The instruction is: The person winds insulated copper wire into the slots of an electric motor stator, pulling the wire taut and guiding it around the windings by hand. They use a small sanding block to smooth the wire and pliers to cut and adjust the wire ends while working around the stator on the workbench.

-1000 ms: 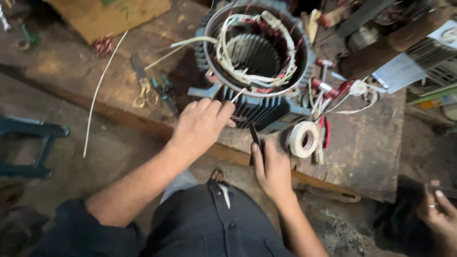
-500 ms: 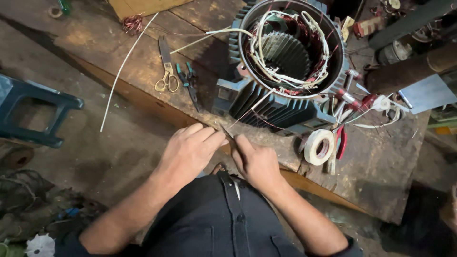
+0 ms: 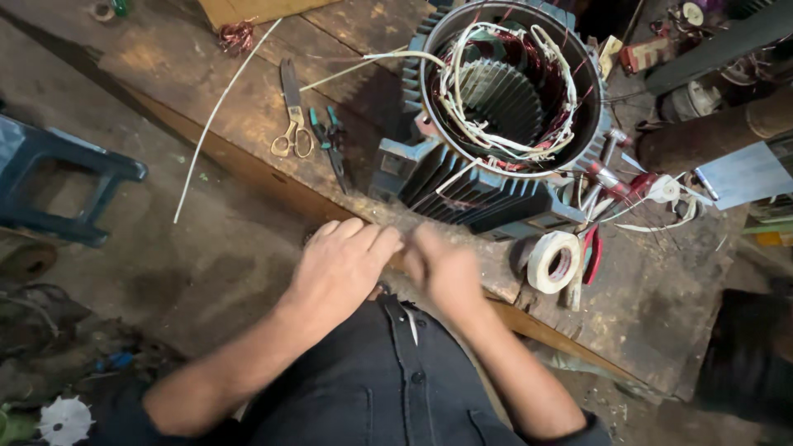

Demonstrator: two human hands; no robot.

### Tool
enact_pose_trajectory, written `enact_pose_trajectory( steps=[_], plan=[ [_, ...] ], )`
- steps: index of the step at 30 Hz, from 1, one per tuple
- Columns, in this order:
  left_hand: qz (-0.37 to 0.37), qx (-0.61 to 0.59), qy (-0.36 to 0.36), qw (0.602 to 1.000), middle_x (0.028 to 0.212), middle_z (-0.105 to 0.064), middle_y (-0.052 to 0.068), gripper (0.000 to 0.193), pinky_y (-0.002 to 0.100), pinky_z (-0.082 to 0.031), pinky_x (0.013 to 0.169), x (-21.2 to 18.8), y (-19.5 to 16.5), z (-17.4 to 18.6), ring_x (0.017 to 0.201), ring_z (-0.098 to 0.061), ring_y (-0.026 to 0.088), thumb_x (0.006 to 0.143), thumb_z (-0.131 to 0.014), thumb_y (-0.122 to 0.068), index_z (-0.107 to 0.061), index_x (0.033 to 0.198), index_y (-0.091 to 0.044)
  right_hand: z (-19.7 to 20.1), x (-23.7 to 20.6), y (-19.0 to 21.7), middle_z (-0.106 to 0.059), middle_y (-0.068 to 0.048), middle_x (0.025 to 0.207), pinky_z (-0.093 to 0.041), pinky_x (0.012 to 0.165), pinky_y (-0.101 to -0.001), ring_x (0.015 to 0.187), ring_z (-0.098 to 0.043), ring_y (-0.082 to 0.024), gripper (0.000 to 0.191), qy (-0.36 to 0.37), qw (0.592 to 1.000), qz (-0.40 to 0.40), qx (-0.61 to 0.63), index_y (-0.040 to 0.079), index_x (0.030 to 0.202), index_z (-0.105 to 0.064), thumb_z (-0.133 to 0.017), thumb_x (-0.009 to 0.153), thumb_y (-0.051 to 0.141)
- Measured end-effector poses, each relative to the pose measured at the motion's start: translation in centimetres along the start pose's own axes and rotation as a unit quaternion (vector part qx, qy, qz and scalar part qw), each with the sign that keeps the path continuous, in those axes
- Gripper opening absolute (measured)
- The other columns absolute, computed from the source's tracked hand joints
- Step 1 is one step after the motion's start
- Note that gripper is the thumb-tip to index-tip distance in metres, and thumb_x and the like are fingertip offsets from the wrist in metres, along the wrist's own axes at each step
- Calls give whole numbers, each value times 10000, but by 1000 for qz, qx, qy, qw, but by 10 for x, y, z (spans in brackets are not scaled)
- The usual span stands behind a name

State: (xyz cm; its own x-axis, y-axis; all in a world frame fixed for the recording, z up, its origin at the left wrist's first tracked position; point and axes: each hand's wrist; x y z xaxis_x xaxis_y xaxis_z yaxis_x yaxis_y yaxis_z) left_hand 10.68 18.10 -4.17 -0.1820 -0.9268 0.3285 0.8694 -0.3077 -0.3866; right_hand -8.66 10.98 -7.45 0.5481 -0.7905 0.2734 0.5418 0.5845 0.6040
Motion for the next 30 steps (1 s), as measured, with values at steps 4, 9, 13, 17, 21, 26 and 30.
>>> enact_pose_trajectory(
  steps=[4,9,13,17,21,26,30],
  plan=[
    [245,-287,165,911,722,-709,131,164,428,-549,675,16,3,-8,736,-718,336,996,-600,-244,-607,1071,-99,5,-9,-6,-665,-141,712,-525,538,-468,608,-672,-366,142,12,998,-6,-62,99,981,-594,-680,924,197],
    [226,-328,67,915,1030,-752,126,376,405,-622,689,7,2,4,867,-788,315,870,-627,-207,-588,1225,-88,14,-9,-4,-645,-168,708,-495,528,-507,601,-653,-395,163,-62,989,-60,-118,85,1081,-589,-635,943,158],
    [19,-77,37,996,1150,-670,187,576,479,-580,741,-4,5,11,907,-710,398,705,-742,-158,-607,1261,-95,11,5,4,-650,-156,674,-488,504,-512,583,-657,-393,145,-2,986,-7,-167,114,978,-582,-675,961,224],
    [52,-49,64,995,1096,-662,152,549,481,-566,764,-5,5,8,927,-693,381,768,-713,-74,-612,1306,-119,8,6,2,-640,-163,675,-503,522,-497,597,-659,-389,123,10,994,5,-108,119,974,-585,-673,949,202],
    [1,-15,-15,1000,1084,-652,126,550,460,-537,874,-2,2,9,1001,-660,338,738,-704,-64,-613,1280,-91,4,-1,-9,-645,-171,689,-518,523,-472,599,-666,-382,81,3,998,1,-68,121,978,-606,-652,927,163],
    [-10,-1,5,1000,1004,-645,129,622,449,-517,848,-5,-1,8,967,-644,331,609,-704,-94,-623,1223,-44,-3,0,-16,-645,-183,666,-492,508,-496,573,-636,-406,157,-16,994,23,-107,81,976,-600,-690,903,186],
    [-4,15,0,1000,949,-660,117,571,438,-521,832,-6,0,-2,931,-654,310,645,-711,-139,-623,1203,-53,-6,2,-15,-646,-175,694,-474,527,-503,630,-647,-405,229,-84,981,-30,-173,83,891,-528,-680,1014,201]
  ],
)
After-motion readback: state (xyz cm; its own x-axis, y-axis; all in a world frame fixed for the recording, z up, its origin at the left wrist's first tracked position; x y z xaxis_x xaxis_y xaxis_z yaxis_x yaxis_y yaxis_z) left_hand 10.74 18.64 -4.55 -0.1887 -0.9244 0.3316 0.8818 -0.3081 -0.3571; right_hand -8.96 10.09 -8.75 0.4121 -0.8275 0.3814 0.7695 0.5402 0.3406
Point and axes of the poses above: each hand's wrist, its own x-axis towards the middle knuckle, its own z-axis out of the back of the hand, y = z × x
